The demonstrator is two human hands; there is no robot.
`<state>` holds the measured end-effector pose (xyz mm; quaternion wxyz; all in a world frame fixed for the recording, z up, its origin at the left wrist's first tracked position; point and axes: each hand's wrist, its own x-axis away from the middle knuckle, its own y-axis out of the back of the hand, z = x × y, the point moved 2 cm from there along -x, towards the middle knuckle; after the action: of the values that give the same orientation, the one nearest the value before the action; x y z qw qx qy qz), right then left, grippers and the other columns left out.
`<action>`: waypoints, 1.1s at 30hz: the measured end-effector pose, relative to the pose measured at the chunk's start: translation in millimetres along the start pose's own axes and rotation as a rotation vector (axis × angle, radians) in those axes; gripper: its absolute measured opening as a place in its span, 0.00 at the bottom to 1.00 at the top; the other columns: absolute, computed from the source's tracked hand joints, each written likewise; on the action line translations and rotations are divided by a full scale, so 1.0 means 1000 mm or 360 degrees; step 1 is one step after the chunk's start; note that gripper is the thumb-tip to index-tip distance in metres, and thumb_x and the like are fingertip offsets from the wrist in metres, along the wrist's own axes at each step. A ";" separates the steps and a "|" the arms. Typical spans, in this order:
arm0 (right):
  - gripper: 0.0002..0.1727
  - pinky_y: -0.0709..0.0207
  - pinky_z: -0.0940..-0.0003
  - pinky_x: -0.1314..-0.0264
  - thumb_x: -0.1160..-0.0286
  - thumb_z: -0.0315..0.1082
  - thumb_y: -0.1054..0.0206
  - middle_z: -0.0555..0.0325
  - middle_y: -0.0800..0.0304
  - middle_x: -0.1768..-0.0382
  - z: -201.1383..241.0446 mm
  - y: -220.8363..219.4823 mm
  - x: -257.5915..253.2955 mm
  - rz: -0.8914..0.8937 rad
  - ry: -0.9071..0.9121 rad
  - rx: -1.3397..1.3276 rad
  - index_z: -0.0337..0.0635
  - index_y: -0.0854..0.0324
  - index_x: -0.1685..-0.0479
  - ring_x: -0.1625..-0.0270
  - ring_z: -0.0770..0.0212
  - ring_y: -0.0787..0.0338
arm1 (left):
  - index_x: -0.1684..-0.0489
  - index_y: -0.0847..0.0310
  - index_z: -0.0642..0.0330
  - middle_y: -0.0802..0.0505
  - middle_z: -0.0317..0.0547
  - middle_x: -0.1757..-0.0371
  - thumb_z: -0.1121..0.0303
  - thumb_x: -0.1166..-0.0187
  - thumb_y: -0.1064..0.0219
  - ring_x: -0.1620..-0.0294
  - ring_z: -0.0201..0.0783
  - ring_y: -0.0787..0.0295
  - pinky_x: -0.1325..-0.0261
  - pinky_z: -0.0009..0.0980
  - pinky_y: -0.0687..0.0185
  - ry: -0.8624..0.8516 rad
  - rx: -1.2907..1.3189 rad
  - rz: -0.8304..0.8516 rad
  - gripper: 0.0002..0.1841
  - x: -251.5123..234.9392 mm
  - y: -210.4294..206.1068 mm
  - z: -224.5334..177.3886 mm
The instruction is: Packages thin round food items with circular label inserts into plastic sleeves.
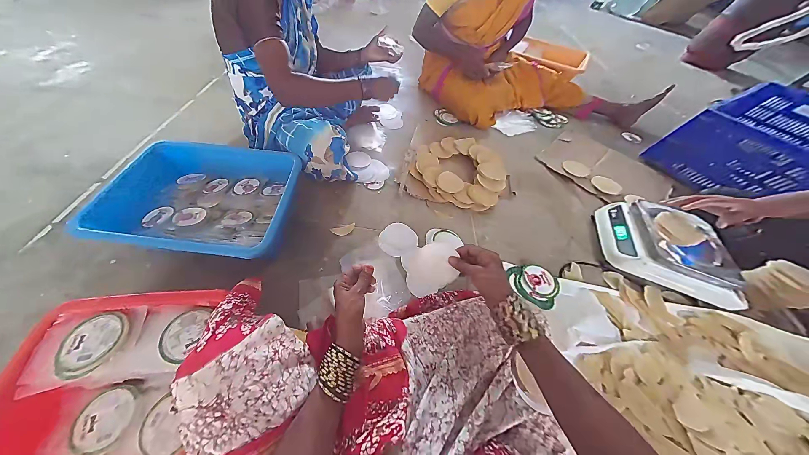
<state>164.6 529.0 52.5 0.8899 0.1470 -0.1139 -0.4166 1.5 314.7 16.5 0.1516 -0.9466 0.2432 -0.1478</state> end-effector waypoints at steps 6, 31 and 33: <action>0.12 0.21 0.60 0.35 0.17 0.38 0.37 0.51 0.05 0.53 0.002 0.054 0.105 -0.0660 0.1245 0.1015 0.46 0.07 0.59 0.44 0.53 0.10 | 0.65 0.16 0.63 0.10 0.36 0.74 0.76 0.16 0.37 0.73 0.29 0.13 0.64 0.25 0.13 0.0018 -0.0035 0.0020 0.06 0.007 0.003 0.002; 0.14 0.15 0.63 0.61 0.52 0.33 0.18 0.62 0.08 0.71 -0.033 0.099 0.177 -0.0294 -0.0512 0.0271 0.43 0.10 0.64 0.67 0.67 0.10 | 0.64 0.16 0.63 0.10 0.35 0.73 0.75 0.15 0.38 0.72 0.28 0.13 0.62 0.26 0.13 0.0019 -0.0221 0.0080 0.07 0.022 -0.001 0.011; 0.14 0.20 0.44 0.59 0.47 0.31 0.19 0.47 0.11 0.69 -0.018 0.095 0.177 -0.0387 -0.0184 0.0703 0.34 0.13 0.62 0.64 0.50 0.12 | 0.61 0.15 0.65 0.10 0.35 0.71 0.75 0.16 0.37 0.70 0.28 0.13 0.60 0.27 0.13 -0.0012 -0.0197 0.0065 0.06 0.023 0.001 0.009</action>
<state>348.5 452.4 83.9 0.7716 0.3263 -0.2344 -0.4932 23.9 304.3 12.9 0.0966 -0.9496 0.2705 -0.1256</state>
